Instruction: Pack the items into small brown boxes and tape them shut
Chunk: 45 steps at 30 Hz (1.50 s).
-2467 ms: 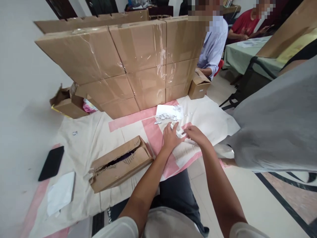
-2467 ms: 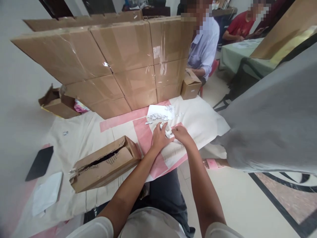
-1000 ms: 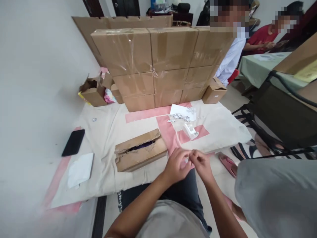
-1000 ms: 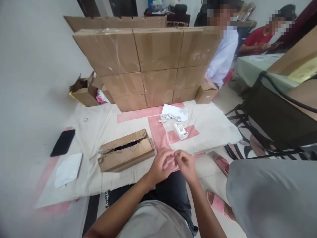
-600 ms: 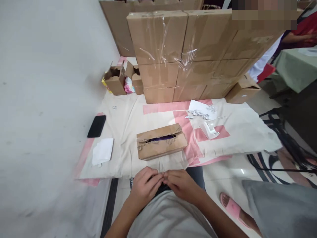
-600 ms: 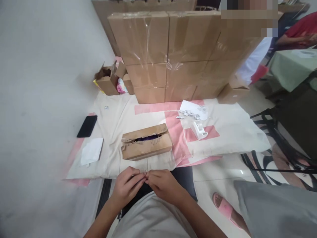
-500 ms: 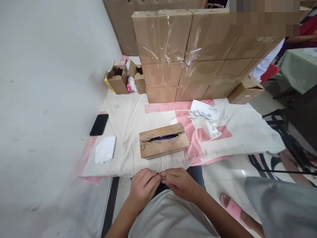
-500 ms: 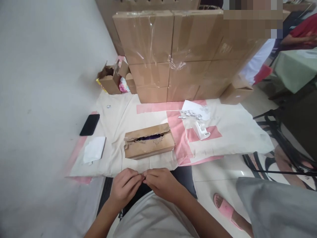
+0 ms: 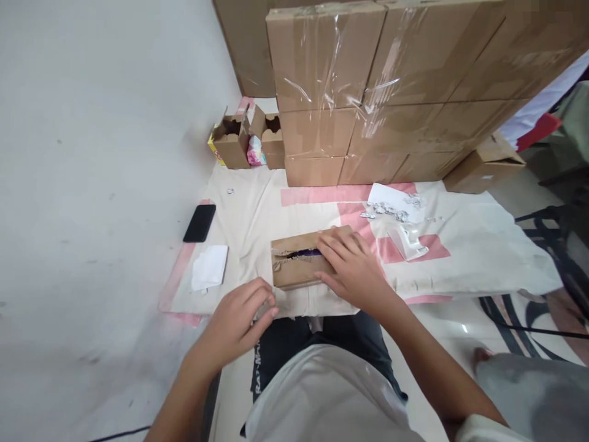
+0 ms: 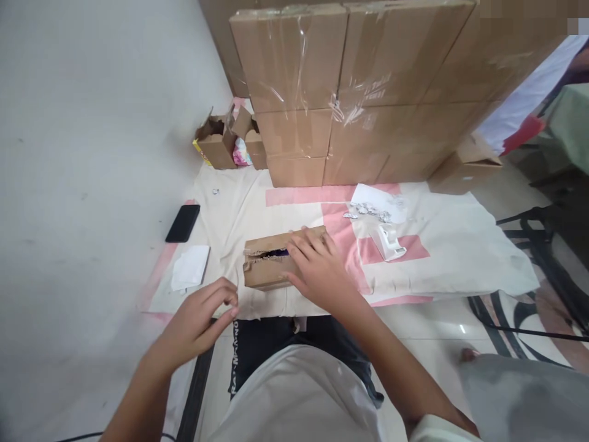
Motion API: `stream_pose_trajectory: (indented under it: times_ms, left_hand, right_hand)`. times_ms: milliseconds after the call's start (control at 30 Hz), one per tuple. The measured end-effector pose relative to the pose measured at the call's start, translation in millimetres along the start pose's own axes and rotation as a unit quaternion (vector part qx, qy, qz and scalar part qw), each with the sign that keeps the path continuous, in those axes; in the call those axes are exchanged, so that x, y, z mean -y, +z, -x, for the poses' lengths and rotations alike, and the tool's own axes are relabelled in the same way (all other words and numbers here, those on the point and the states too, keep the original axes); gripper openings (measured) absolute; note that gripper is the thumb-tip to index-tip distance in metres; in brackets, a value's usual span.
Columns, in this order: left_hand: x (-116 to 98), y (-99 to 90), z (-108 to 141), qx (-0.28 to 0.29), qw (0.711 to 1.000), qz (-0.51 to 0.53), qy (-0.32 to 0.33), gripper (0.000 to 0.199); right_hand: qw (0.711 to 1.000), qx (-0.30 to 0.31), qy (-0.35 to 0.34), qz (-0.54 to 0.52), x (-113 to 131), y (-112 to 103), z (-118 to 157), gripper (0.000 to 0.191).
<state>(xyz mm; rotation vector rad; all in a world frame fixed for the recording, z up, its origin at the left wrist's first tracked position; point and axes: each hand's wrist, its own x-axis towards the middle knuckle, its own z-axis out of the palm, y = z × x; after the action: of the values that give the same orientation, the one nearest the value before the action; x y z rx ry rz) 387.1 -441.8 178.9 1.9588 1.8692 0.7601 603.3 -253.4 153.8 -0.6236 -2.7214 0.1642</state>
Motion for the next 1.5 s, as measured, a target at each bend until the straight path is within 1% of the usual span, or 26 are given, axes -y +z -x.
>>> stream_pose_trajectory:
  times_ms: [33,100,200,267,367,467,567,733,833,933,1000,1100,1200,1267,1333,1400,1500]
  left_hand:
    - [2.9,-7.1,-11.3,0.03,0.999,-0.021,-0.003,0.011]
    - [8.7,-17.2,-34.3,0.086,0.994,-0.061,-0.01,0.014]
    - [17.0,-24.9,-66.0,0.15,0.983,-0.099,-0.023,0.021]
    - [22.4,-26.9,-83.8,0.17,0.979,-0.112,-0.034,0.023]
    - [29.8,-26.6,-104.0,0.176,0.975,-0.13,-0.046,0.025]
    - [36.3,-22.9,-115.4,0.193,0.967,-0.152,-0.067,0.026]
    - [41.3,-18.3,-119.1,0.208,0.96,-0.157,-0.103,0.027]
    - [43.5,-15.9,-119.0,0.184,0.963,-0.156,-0.121,0.033]
    - [43.3,-17.0,-118.6,0.182,0.964,-0.153,-0.122,0.035]
    - [44.7,-17.4,-118.1,0.175,0.965,-0.145,-0.131,0.041]
    - [47.1,-16.8,-118.4,0.161,0.963,-0.157,-0.146,0.046]
    - [54.0,-14.3,-119.4,0.149,0.961,-0.165,-0.166,0.044]
    - [65.6,-8.5,-118.4,0.164,0.965,-0.11,-0.17,0.042]
    - [74.6,-1.9,-115.7,0.161,0.969,-0.062,-0.178,0.045]
    - [82.6,6.8,-111.5,0.133,0.972,-0.021,-0.193,0.05]
    - [88.5,17.0,-106.7,0.084,0.975,0.022,-0.206,0.054]
    - [92.9,34.0,-98.4,-0.017,0.966,0.101,-0.238,0.06]
  right_hand:
    - [0.999,0.028,-0.008,0.012,-1.6,5.0,-7.2,0.052]
    - [0.998,0.06,-0.007,0.021,-3.8,18.3,-15.4,0.058]
    - [0.998,0.064,0.001,0.02,-5.6,32.8,-15.5,0.059]
    - [0.998,0.059,0.003,0.017,-6.0,34.9,-13.0,0.059]
    - [0.999,0.053,0.004,0.012,-6.4,32.7,-11.7,0.059]
    - [0.999,0.049,0.002,0.006,-6.7,32.4,-12.7,0.058]
    - [0.999,0.043,0.003,0.0,-6.8,33.9,-13.2,0.057]
    - [0.999,0.043,-0.001,0.0,-6.8,32.8,-13.2,0.056]
    - [0.999,0.044,0.001,-0.005,-6.9,32.1,-13.5,0.056]
    - [0.999,0.042,0.003,-0.01,-6.5,32.9,-13.6,0.056]
    - [0.999,0.039,0.004,-0.011,-6.0,33.3,-13.4,0.056]
    - [0.999,0.038,0.007,-0.015,-5.5,32.7,-12.4,0.056]
    - [0.999,0.038,0.007,-0.03,-6.4,32.3,-11.6,0.056]
    - [0.999,0.028,0.008,-0.042,-7.3,34.0,-11.5,0.055]
    - [0.999,0.007,0.01,-0.052,-7.4,37.4,-11.4,0.054]
    - [0.997,-0.031,0.009,-0.064,-6.3,41.2,-10.0,0.049]
    - [0.987,-0.124,-0.02,-0.104,-6.1,43.9,-0.9,0.026]
